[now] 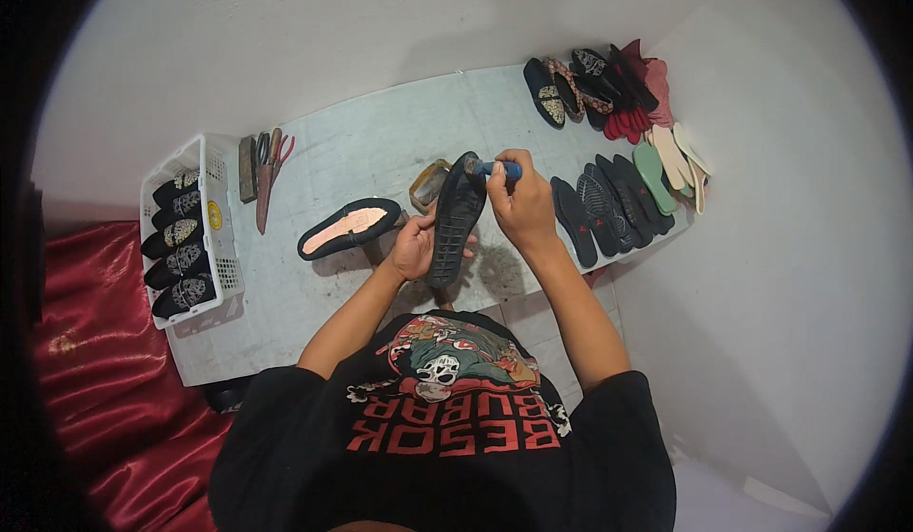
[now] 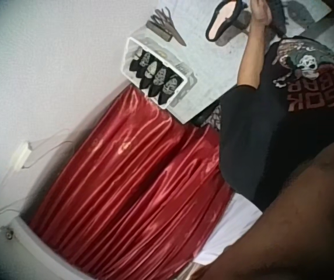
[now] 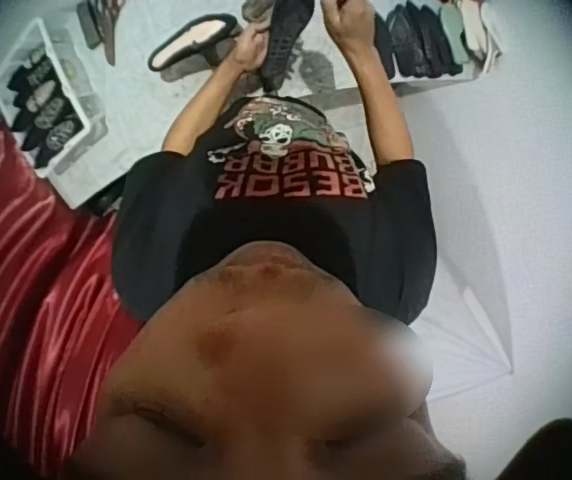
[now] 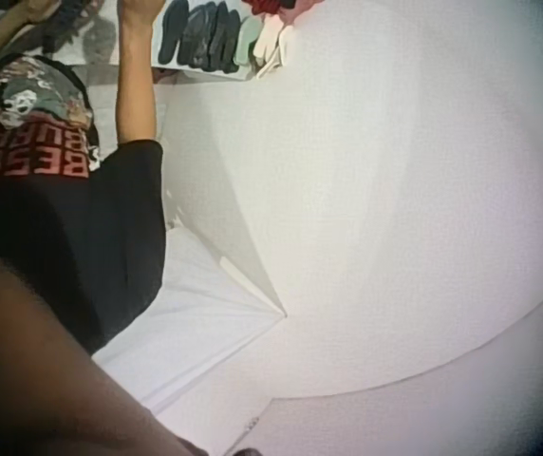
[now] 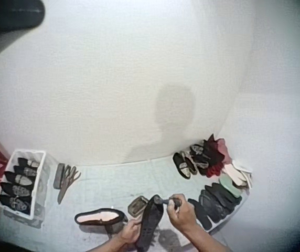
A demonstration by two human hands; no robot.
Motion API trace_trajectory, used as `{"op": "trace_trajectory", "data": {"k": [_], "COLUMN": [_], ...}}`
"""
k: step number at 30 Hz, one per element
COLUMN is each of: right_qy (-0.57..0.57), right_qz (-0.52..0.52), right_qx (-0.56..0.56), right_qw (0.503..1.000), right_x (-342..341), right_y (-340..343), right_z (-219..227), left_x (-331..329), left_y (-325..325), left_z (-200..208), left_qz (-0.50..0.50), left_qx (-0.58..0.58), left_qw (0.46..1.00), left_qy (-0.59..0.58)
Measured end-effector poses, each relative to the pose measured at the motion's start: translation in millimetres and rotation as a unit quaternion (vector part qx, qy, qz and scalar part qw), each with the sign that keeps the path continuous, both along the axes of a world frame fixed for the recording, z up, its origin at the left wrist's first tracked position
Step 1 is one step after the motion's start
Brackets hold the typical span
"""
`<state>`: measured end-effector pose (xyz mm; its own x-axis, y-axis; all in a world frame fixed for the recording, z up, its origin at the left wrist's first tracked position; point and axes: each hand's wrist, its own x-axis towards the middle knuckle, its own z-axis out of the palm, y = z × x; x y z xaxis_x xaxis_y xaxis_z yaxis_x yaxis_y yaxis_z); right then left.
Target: Applying glue to the bottom of shoe soles using a brush.
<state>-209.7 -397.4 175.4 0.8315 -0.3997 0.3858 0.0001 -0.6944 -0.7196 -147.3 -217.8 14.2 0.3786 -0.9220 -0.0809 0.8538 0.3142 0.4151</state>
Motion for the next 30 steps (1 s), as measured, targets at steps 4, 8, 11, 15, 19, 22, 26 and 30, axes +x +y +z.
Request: {"op": "trace_trajectory", "data": {"k": [4,8,11,15,19,22,26,30], "right_qy": [-0.001,-0.017,-0.018,-0.051,-0.035,-0.035,-0.006,-0.009], "right_qz": [0.067,0.069,0.0,0.05,0.078,0.015,0.005,0.07], "right_qx": [-0.027,-0.031,-0.028,-0.057,-0.051,-0.066,-0.042,-0.079], "right_qw": [0.997,0.997,0.999,0.996,0.995,0.997,0.999,0.994], "right_x": [-15.5,-17.3,-2.5,-7.1,-14.7,2.4,0.0,-24.5], "right_y": [17.1,18.3,1.8,13.5,19.9,-0.9,-4.8,12.5], "right_z": [-9.9,-3.8,6.3,-1.3,-6.2,0.0,1.9,-8.3], "left_x": [-3.6,-3.2,-1.7,-1.1,-0.1,1.8,1.6,2.9], "left_y": [-1.9,-0.2,-2.5,-1.9,0.1,-2.0,-3.3,0.0], "left_z": [18.5,15.9,17.1,16.4,15.1,13.9,16.0,19.6], "left_qz": [0.001,0.016,0.011,0.018,0.021,0.007,0.002,0.018], "left_qx": [-0.04,-0.016,-0.032,-0.017,-0.016,-0.024,-0.022,-0.01], "left_qw": [0.998,1.0,0.999,0.999,1.0,0.999,1.0,1.0], "left_qy": [0.046,-0.003,-0.042,-0.039,-0.01,-0.022,-0.021,-0.02]}}
